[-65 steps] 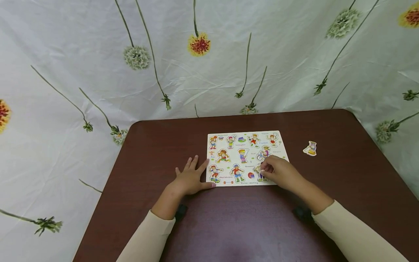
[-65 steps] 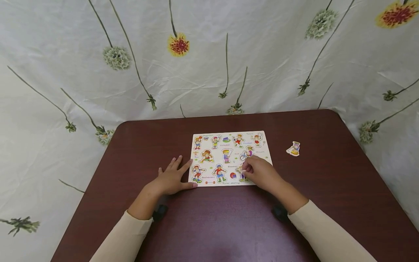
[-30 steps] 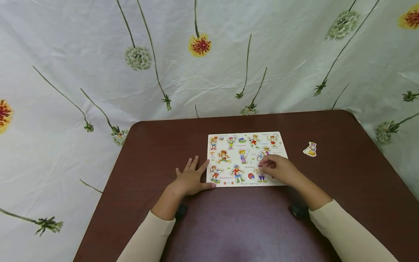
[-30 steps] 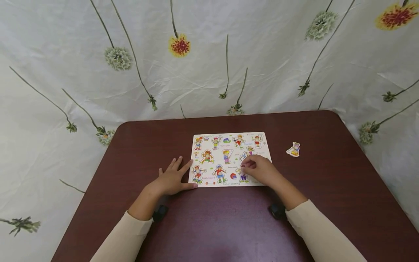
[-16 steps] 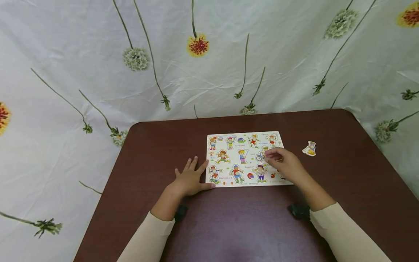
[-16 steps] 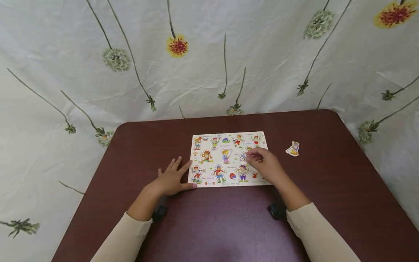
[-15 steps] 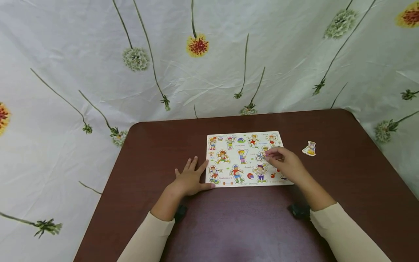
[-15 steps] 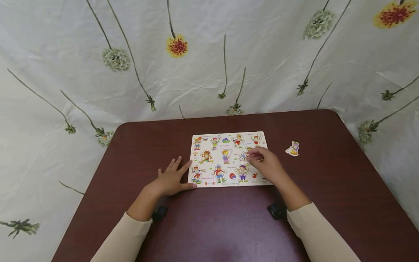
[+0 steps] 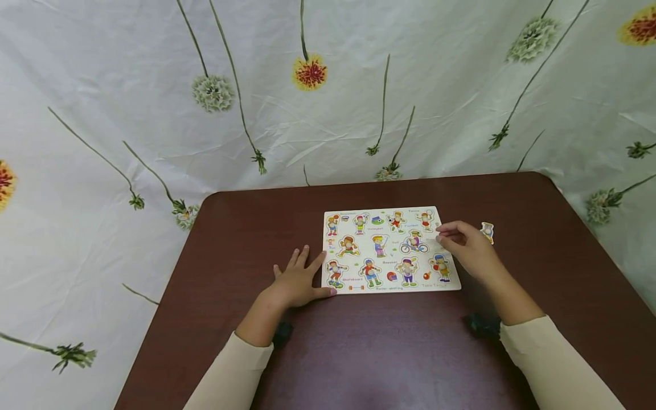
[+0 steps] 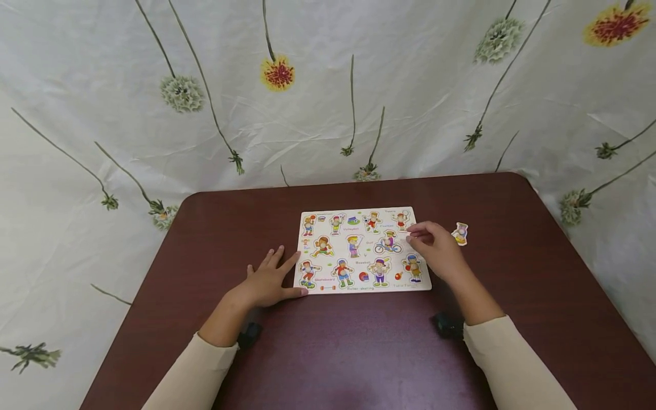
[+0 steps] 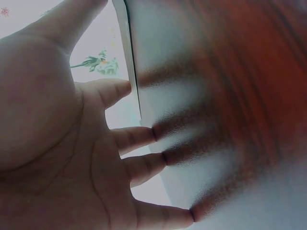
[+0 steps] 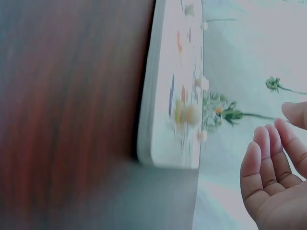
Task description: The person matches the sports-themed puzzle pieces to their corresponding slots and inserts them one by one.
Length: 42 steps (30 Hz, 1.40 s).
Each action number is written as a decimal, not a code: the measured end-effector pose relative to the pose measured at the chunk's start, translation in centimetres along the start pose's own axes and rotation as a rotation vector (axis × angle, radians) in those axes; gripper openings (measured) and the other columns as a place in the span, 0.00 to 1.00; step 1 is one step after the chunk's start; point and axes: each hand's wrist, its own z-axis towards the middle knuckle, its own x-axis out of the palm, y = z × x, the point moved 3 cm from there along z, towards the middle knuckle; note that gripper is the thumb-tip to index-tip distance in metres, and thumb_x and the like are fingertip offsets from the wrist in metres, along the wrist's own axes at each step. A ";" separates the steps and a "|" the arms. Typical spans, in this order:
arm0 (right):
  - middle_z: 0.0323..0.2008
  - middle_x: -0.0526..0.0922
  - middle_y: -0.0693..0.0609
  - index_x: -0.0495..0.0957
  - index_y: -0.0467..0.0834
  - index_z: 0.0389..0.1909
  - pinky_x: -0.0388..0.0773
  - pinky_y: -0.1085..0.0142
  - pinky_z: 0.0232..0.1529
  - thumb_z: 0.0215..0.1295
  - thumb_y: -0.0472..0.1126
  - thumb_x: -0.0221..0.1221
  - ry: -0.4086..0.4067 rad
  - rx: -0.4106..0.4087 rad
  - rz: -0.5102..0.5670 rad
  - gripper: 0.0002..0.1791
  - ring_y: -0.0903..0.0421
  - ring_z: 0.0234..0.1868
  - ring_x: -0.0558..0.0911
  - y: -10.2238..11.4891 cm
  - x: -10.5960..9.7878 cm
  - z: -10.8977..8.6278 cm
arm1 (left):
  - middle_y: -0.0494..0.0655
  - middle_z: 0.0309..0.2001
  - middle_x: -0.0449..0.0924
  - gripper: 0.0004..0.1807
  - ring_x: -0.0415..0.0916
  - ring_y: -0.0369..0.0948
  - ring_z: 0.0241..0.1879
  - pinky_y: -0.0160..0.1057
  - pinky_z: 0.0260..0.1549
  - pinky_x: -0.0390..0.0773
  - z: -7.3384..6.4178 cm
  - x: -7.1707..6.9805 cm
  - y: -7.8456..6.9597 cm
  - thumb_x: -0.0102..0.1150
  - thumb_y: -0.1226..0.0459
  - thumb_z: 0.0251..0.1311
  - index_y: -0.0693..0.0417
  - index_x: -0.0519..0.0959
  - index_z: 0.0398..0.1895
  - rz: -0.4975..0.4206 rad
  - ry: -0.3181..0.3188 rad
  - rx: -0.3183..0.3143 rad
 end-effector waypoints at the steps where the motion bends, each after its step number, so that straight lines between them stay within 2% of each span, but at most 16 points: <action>1: 0.46 0.83 0.39 0.80 0.34 0.53 0.74 0.79 0.40 0.73 0.41 0.60 -0.006 0.001 -0.007 0.15 0.65 0.39 0.78 -0.1 -0.2 0.1 | 0.57 0.83 0.36 0.52 0.32 0.57 0.82 0.79 0.68 0.39 0.0 0.0 0.0 0.61 0.34 0.60 0.33 0.48 0.82 0.001 0.000 0.001; 5: 0.46 0.83 0.40 0.80 0.36 0.53 0.73 0.79 0.39 0.73 0.43 0.59 -0.035 0.005 -0.066 0.16 0.62 0.40 0.78 -0.6 -1.3 0.3 | 0.57 0.83 0.36 0.52 0.32 0.57 0.82 0.79 0.68 0.39 0.0 0.0 0.1 0.61 0.35 0.60 0.33 0.48 0.82 0.004 0.000 0.003; 12: 0.48 0.82 0.42 0.80 0.39 0.53 0.72 0.77 0.38 0.74 0.47 0.58 -0.069 0.023 -0.138 0.17 0.47 0.48 0.79 -1.3 -3.0 0.2 | 0.57 0.83 0.35 0.52 0.31 0.58 0.82 0.79 0.68 0.39 0.0 0.0 0.0 0.61 0.35 0.60 0.33 0.48 0.82 0.007 0.004 0.005; 19: 0.50 0.78 0.39 0.80 0.37 0.53 0.71 0.75 0.37 0.76 0.42 0.56 -0.084 0.006 -0.222 0.14 0.41 0.49 0.81 -2.2 -4.6 0.4 | 0.57 0.83 0.36 0.52 0.32 0.58 0.82 0.79 0.68 0.39 0.0 0.0 0.0 0.60 0.34 0.60 0.34 0.48 0.82 0.007 0.004 0.002; 21: 0.51 0.77 0.38 0.80 0.37 0.53 0.72 0.73 0.36 0.75 0.41 0.56 -0.076 0.015 -0.260 0.14 0.40 0.48 0.81 -2.4 -5.0 0.4 | 0.57 0.83 0.36 0.52 0.32 0.58 0.82 0.79 0.68 0.39 0.0 0.0 0.1 0.61 0.34 0.60 0.34 0.48 0.82 0.005 0.001 0.002; 24: 0.53 0.76 0.36 0.80 0.37 0.54 0.76 0.63 0.37 0.75 0.39 0.56 -0.057 0.036 -0.304 0.13 0.38 0.49 0.80 -2.9 -5.4 0.7 | 0.58 0.83 0.36 0.52 0.32 0.58 0.82 0.79 0.68 0.39 -0.1 0.0 0.0 0.61 0.34 0.60 0.34 0.48 0.82 0.003 -0.001 0.002; 28: 0.56 0.74 0.33 0.79 0.36 0.55 0.76 0.46 0.44 0.75 0.38 0.55 -0.023 0.064 -0.349 0.14 0.34 0.53 0.77 -3.6 -6.0 1.2 | 0.58 0.83 0.36 0.52 0.32 0.58 0.82 0.79 0.68 0.39 -0.1 -0.1 0.0 0.61 0.35 0.60 0.34 0.48 0.82 0.001 0.000 0.000; 31: 0.58 0.73 0.31 0.78 0.35 0.55 0.73 0.39 0.49 0.75 0.38 0.54 0.000 0.067 -0.361 0.15 0.31 0.56 0.75 -4.2 -6.5 1.5 | 0.58 0.83 0.36 0.52 0.32 0.58 0.82 0.79 0.68 0.39 -0.2 -0.1 0.0 0.61 0.34 0.60 0.34 0.48 0.82 0.005 0.000 0.000; 34: 0.56 0.74 0.30 0.79 0.33 0.54 0.72 0.38 0.51 0.74 0.38 0.55 0.018 0.055 -0.378 0.14 0.31 0.55 0.76 -4.8 -6.9 1.8 | 0.58 0.83 0.36 0.52 0.33 0.58 0.82 0.79 0.68 0.40 -0.2 -0.1 0.0 0.61 0.35 0.60 0.34 0.48 0.82 0.006 -0.001 0.000; 42: 0.51 0.74 0.29 0.80 0.32 0.48 0.73 0.41 0.46 0.71 0.34 0.55 0.124 0.046 -0.452 0.12 0.33 0.49 0.78 -6.1 -7.2 2.5 | 0.57 0.83 0.36 0.52 0.32 0.57 0.82 0.79 0.68 0.39 -0.1 0.0 0.1 0.61 0.34 0.60 0.34 0.48 0.82 0.001 0.001 0.001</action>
